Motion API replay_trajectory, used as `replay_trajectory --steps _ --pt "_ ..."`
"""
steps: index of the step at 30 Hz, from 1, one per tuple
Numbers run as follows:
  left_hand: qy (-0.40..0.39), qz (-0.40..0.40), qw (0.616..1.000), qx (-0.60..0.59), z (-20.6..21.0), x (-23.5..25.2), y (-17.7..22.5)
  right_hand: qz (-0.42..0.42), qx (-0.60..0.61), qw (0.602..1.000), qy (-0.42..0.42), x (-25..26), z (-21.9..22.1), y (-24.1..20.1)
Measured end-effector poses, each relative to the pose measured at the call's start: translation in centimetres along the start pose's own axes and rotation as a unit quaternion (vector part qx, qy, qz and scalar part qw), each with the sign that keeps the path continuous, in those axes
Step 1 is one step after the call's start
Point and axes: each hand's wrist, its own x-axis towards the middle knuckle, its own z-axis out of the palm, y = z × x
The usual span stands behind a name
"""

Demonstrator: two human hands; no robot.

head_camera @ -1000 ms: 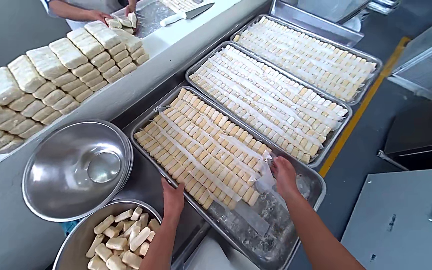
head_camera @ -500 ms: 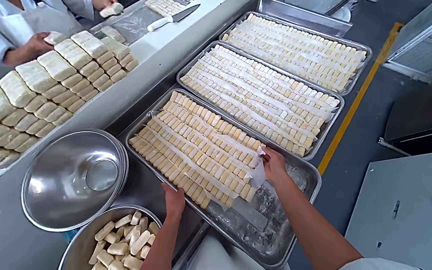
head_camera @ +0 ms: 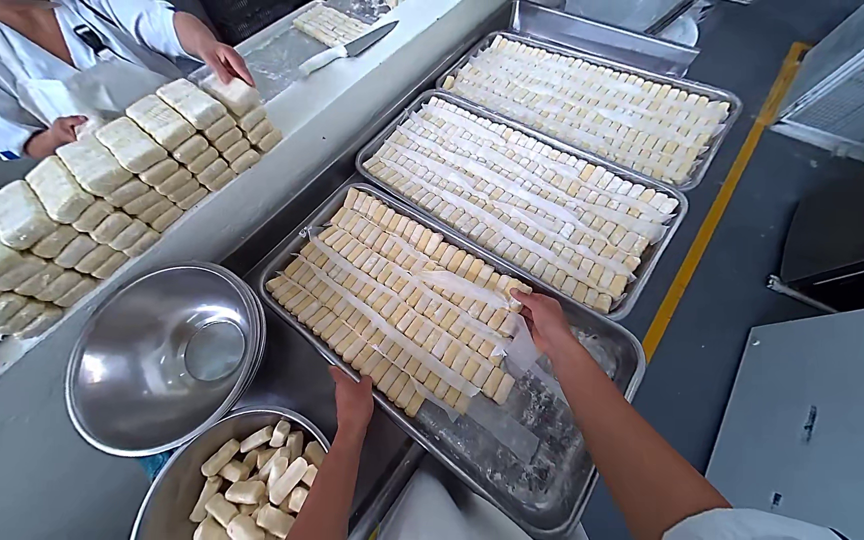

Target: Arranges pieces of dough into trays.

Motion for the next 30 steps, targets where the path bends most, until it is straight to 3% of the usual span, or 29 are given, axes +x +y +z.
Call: replay_trajectory --steps 3,7,10,13,16,20,22,25,28,30 --pt "0.003 0.003 1.000 0.001 0.1 0.1 0.0 -0.058 -0.118 0.991 -0.016 0.8 0.5 -0.5" --pt "0.003 -0.003 1.000 0.018 0.0 -0.1 0.3 -0.063 -0.232 0.970 0.032 1.2 2.0 -0.8" --pt "0.006 -0.005 1.000 0.009 -0.1 -0.2 0.3 -0.069 -0.141 0.984 0.089 1.8 2.7 0.3" --pt "-0.003 -0.001 1.000 0.001 0.0 -0.1 0.2 -0.104 -0.052 0.990 0.077 0.8 1.9 0.7" --pt "-0.001 -0.004 1.000 0.003 -0.2 -0.1 0.3 -0.187 -0.050 0.981 -0.012 -3.7 3.0 -1.2" --pt "-0.003 -0.005 1.000 0.012 0.0 0.0 0.3 -0.198 -0.099 0.953 -0.209 -13.0 4.4 -3.3" --pt "-0.002 -0.006 1.000 0.013 0.0 -0.1 0.2 -0.205 -0.165 0.929 -0.262 -15.8 4.7 -2.6" --pt "-0.003 0.000 1.000 0.006 0.1 -0.1 0.1 -0.194 -0.274 0.900 -0.276 -16.0 4.5 0.6" --pt "-0.008 0.002 1.000 0.006 0.0 0.0 0.0 -0.161 -0.364 0.837 -0.375 -14.5 3.5 2.4" --pt "-0.007 0.002 1.000 0.004 0.0 0.0 0.0 -0.212 -0.382 0.848 -0.302 -12.7 2.2 1.9"
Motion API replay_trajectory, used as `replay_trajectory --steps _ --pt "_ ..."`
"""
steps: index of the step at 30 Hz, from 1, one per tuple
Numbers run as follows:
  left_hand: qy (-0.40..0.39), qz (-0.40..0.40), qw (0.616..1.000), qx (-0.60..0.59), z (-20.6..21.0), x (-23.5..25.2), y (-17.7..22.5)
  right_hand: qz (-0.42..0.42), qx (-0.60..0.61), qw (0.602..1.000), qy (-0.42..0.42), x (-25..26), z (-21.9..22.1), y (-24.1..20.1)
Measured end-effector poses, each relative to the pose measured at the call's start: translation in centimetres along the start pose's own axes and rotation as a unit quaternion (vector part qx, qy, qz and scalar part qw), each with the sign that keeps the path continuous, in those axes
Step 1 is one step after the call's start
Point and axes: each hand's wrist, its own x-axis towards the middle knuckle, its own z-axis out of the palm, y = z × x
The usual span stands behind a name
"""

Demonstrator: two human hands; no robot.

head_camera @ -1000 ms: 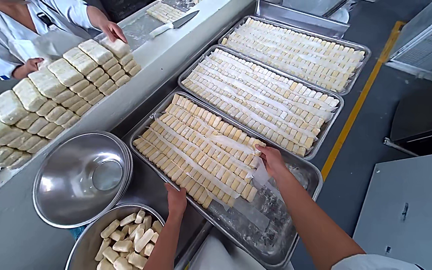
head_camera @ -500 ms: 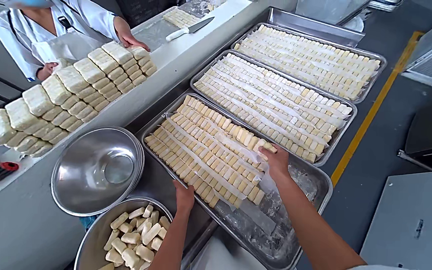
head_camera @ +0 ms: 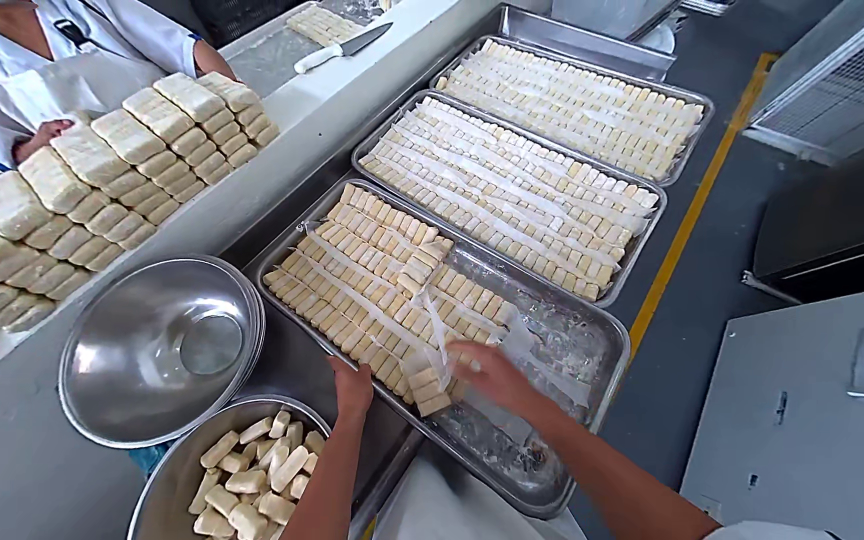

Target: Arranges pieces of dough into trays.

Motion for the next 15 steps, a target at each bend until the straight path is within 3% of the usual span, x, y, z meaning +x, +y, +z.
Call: replay_trajectory --steps 3,5,8,11,15 --pt "-0.003 -0.006 1.000 -0.002 0.0 -0.2 0.1 0.045 -0.090 0.986 0.133 3.8 -4.9 2.6" --pt "-0.006 -0.008 1.000 0.002 0.0 -0.3 0.1 0.088 -0.142 0.979 0.121 6.9 -6.0 3.8" --pt "-0.015 -0.009 1.000 0.017 -0.1 -0.3 0.3 0.101 -0.231 0.962 0.107 9.8 -3.2 4.4" --pt "-0.018 -0.005 1.000 0.007 -0.2 -0.2 0.5 0.149 -0.226 0.951 0.147 11.3 -2.5 3.4" --pt "-0.022 -0.018 1.000 0.000 -0.1 -0.2 0.6 0.217 -0.229 0.941 0.125 13.4 -3.6 3.3"
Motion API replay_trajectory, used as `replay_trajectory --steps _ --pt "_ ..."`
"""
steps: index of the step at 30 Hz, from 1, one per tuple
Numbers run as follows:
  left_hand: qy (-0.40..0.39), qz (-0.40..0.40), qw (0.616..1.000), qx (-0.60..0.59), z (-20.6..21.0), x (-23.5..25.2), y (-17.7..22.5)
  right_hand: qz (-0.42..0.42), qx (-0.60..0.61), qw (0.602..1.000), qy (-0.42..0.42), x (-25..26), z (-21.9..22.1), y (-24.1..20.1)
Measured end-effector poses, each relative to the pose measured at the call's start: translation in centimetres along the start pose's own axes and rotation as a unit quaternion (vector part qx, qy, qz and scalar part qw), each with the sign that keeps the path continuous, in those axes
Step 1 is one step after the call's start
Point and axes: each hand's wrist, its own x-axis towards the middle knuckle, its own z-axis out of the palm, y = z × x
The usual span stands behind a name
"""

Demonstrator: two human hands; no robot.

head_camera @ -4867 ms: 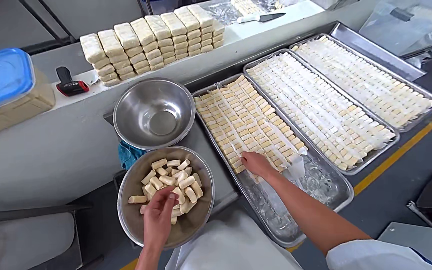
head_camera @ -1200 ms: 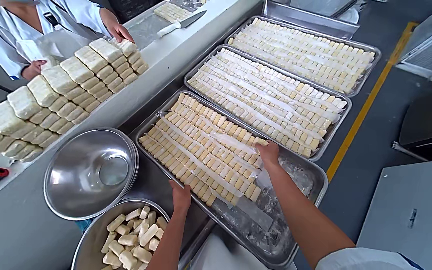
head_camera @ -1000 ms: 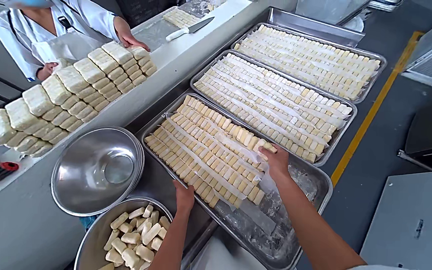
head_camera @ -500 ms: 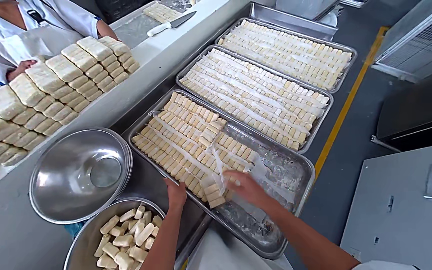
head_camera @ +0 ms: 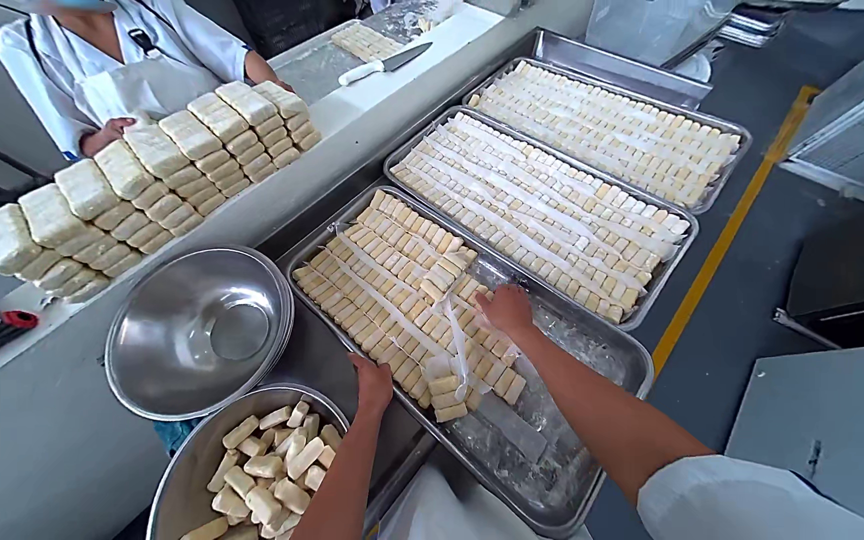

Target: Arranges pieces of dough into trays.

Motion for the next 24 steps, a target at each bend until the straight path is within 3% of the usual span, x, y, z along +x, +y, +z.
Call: replay_trajectory --steps 8,15,19,22,24 --pt "-0.003 -0.010 1.000 0.005 0.2 0.2 0.1 0.038 -0.004 0.999 0.002 -1.1 -1.1 -1.8" --pt "-0.010 0.004 1.000 -0.009 -0.2 0.2 -0.4 -0.055 -0.060 0.996 -0.045 -1.7 -2.3 -1.0" --pt "-0.024 0.022 0.999 -0.029 -0.4 0.3 -0.5 -0.151 -0.052 0.987 -0.033 -9.0 -3.7 -3.4" --pt "-0.024 0.022 0.999 -0.028 -0.5 0.3 -0.9 -0.185 -0.039 0.972 -0.138 -15.6 -3.2 -4.2" --pt "-0.025 0.020 0.999 -0.029 -0.3 0.4 -0.9 -0.187 -0.011 0.962 -0.201 -17.1 -1.6 -3.4"
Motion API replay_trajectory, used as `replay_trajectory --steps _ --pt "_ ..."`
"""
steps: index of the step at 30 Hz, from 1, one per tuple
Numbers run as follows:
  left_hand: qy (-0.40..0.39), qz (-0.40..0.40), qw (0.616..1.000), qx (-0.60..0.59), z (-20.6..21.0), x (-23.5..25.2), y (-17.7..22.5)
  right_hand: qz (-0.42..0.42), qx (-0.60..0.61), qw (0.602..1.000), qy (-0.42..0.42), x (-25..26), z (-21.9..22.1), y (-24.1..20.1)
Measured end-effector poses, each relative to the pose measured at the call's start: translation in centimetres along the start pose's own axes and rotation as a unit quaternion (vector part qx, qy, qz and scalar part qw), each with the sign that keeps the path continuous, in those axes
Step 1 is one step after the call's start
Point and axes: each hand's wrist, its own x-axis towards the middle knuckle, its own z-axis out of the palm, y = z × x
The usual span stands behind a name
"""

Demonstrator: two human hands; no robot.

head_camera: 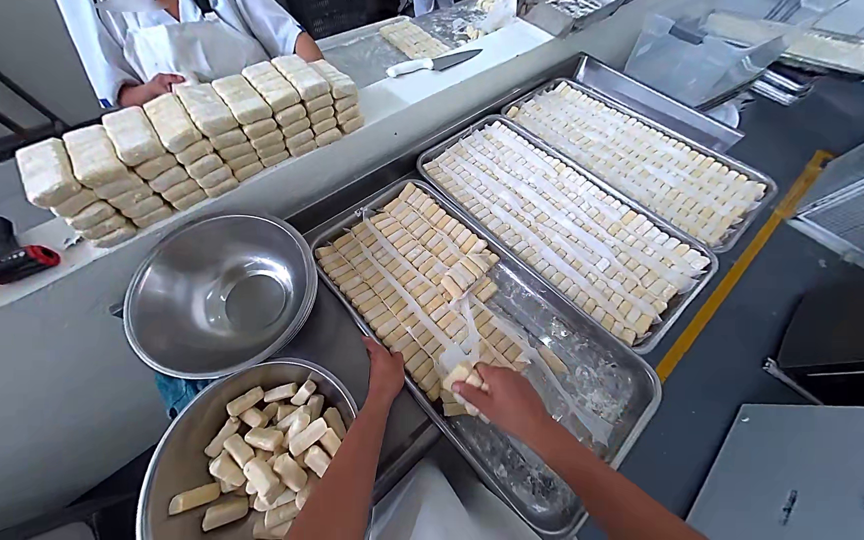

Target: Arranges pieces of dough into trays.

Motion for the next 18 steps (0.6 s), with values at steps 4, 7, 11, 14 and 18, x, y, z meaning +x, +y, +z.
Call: replay_trajectory --steps 4,7,11,14,18 --pt "-0.001 -0.006 1.000 0.002 0.2 0.0 -0.1 -0.006 0.100 0.992 -0.077 1.0 0.7 2.5" --pt "0.003 -0.002 1.000 0.003 0.1 -0.1 0.2 0.011 0.059 0.994 0.089 3.7 -2.7 4.6" --pt "0.006 0.003 1.000 0.007 0.2 -0.2 0.0 0.078 0.000 0.987 0.140 9.3 -2.0 6.8" --pt "0.002 0.007 1.000 0.002 0.2 0.0 -0.1 0.122 -0.005 0.978 0.172 10.2 0.1 5.0" --pt "0.010 0.002 1.000 -0.011 0.5 0.3 -0.6 0.180 0.014 0.968 0.176 11.2 -0.7 4.8"
